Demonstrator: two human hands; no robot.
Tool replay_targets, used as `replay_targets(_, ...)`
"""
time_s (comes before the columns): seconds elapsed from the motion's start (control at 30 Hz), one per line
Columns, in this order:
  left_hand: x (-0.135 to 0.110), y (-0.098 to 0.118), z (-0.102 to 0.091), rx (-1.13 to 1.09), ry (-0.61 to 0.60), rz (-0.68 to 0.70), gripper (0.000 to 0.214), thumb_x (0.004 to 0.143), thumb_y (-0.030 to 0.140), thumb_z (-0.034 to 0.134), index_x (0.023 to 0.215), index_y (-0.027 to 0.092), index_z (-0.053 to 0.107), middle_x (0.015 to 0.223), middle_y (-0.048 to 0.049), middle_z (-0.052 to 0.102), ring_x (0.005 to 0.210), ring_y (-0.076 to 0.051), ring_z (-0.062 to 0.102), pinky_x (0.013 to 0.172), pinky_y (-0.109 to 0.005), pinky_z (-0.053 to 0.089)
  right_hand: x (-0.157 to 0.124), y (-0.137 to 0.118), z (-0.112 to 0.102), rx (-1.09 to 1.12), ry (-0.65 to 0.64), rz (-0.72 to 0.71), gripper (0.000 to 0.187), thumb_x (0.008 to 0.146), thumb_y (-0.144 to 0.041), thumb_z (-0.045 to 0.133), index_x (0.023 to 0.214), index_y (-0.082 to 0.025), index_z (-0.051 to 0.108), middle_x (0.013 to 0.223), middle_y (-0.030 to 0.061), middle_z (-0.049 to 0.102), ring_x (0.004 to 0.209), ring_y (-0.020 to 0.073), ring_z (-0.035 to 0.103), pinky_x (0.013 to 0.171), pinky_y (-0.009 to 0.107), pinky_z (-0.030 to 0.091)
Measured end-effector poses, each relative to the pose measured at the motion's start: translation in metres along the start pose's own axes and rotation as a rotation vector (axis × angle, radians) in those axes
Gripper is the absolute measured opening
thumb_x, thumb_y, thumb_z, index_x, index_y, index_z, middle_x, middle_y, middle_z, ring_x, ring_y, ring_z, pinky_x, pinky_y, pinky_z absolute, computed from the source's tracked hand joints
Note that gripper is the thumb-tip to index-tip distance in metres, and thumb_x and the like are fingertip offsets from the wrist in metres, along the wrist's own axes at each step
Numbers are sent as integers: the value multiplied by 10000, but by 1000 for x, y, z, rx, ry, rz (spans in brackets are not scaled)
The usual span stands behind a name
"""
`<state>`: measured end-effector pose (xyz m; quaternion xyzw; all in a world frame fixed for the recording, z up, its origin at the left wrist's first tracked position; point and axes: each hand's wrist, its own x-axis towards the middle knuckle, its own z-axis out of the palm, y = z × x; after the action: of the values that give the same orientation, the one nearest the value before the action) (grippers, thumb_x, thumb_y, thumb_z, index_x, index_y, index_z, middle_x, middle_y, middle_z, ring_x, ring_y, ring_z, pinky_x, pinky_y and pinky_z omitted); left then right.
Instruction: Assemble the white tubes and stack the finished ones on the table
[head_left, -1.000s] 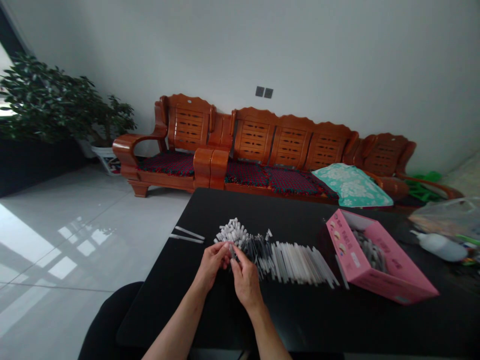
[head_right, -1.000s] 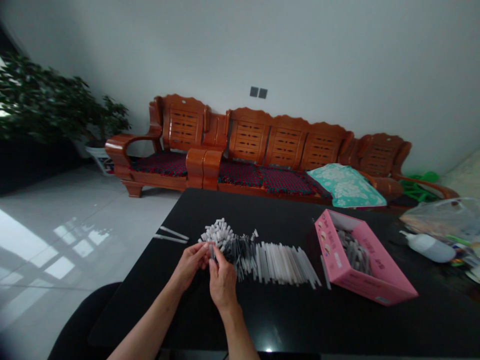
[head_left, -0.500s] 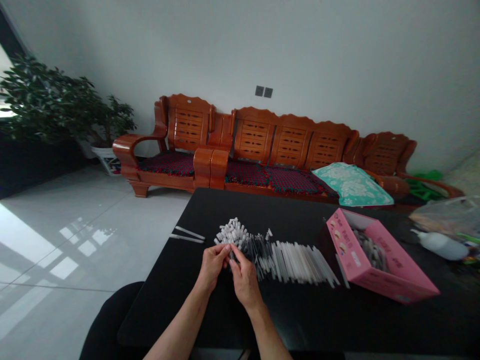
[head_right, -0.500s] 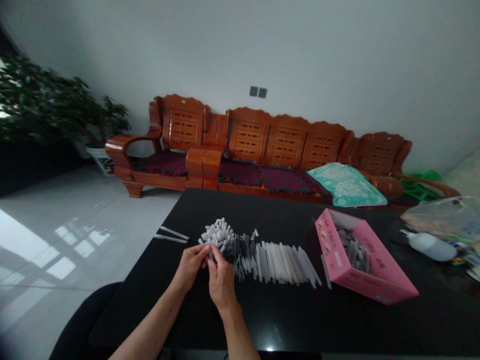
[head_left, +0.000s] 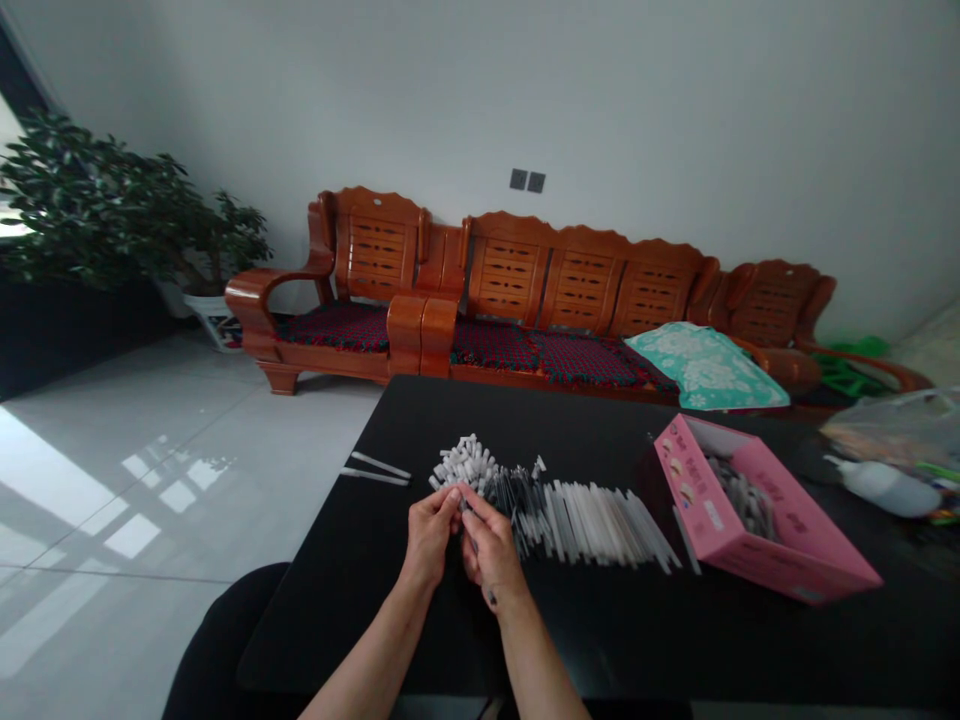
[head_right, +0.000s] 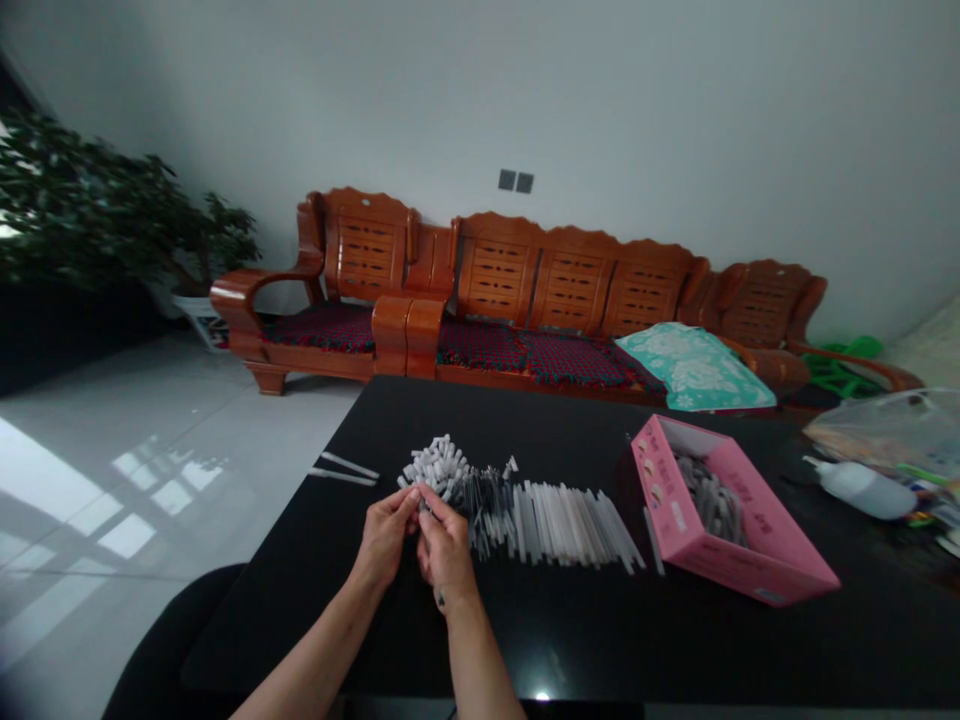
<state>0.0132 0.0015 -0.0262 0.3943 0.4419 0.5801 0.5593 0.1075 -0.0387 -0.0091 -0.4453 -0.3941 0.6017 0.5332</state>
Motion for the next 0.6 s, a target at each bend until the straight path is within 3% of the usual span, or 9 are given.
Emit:
replay_targets(0.1,0,0,-1,22,-43,-23,370,723,483,711,749,114,714,501,36,484,455,-72,389,444,-192,287,3,1,-7,-82,-11,-57,682,843,-450,571,1420,-106,449,431,-102,392,319,48,272,298,146,185)
replay_targets(0.23,-4,-1,-1,-26,-150,-114,387,684,428,749,903,110,724,551,20,557,456,-77,441,430,-186,326,8,3,-16,-209,-17,-100,671,868,-439,543,1442,-116,413,456,-94,434,332,51,311,317,148,224)
replay_targets(0.3,-3,0,-5,-42,-139,-151,418,646,390,772,947,104,717,562,17,574,456,-80,465,418,-181,348,7,2,-20,-282,-26,-94,667,887,-450,514,1453,-120,391,434,-97,437,329,62,345,323,149,245)
replay_targets(0.43,16,8,-33,-24,72,-96,434,610,358,774,942,89,696,584,5,606,472,-88,522,412,-175,395,2,-2,-32,-413,28,-89,606,901,-494,475,1371,-111,500,487,-56,539,339,80,432,332,162,299)
replay_targets(0.6,53,21,-104,137,500,50,415,610,377,728,908,100,646,590,-2,637,516,-148,618,507,-267,537,-7,-11,-62,-481,216,-161,566,869,-543,498,1156,-78,642,527,-9,593,353,96,473,344,185,332)
